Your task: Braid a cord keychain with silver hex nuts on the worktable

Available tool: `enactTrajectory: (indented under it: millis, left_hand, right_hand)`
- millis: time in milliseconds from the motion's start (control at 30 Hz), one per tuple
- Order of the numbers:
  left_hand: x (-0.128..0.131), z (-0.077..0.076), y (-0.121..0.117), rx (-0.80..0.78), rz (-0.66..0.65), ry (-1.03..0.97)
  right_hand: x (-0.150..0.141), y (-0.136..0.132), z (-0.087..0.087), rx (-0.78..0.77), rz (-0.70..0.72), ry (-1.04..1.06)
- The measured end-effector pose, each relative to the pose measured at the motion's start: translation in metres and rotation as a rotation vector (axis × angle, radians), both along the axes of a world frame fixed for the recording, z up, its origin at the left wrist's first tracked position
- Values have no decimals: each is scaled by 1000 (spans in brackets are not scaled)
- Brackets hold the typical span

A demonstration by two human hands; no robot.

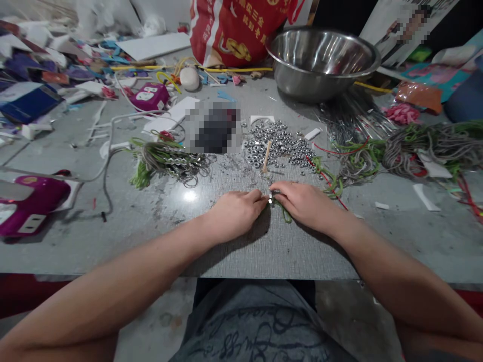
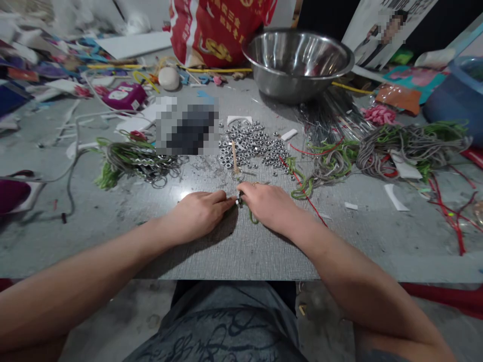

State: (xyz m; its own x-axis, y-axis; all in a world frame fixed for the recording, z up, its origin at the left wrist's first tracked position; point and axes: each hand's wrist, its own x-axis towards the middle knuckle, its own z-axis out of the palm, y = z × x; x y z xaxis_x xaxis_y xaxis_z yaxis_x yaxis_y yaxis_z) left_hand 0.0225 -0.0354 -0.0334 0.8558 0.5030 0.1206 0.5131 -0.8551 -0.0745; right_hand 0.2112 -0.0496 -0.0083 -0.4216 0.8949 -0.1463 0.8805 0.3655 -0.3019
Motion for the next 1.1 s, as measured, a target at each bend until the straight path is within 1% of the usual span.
enactTrajectory:
  millis: [267,400,500,600,767,867,1000,1100]
  left_hand:
    - [0,4,-2,-57,53,125]
    - [0,7,-4,-72,93,164]
    - [1,8,-5,-112,124,129]
    - [3,8,-4,-190,184,77]
    - [6,6,-4,-332,302,-86]
    - [7,7,-6,-391,372,-75]
    - [12,11,-11,-357,434,42]
    - [16,13,-13,-329,466,81]
  right_hand:
    - [4,1,5,-9,-125,10]
    - [8,3,4,-5,-107,29]
    - [8,4,4,-23,-94,-33]
    - [5,4,5,-60,-71,-91]
    - [0,1,10,-114,-31,-121]
    - [-2,0,11,-126,-36,-110]
    - [-3,-2,11,-142,-51,-126]
    - [-4,-2,12,-147,-39,-134]
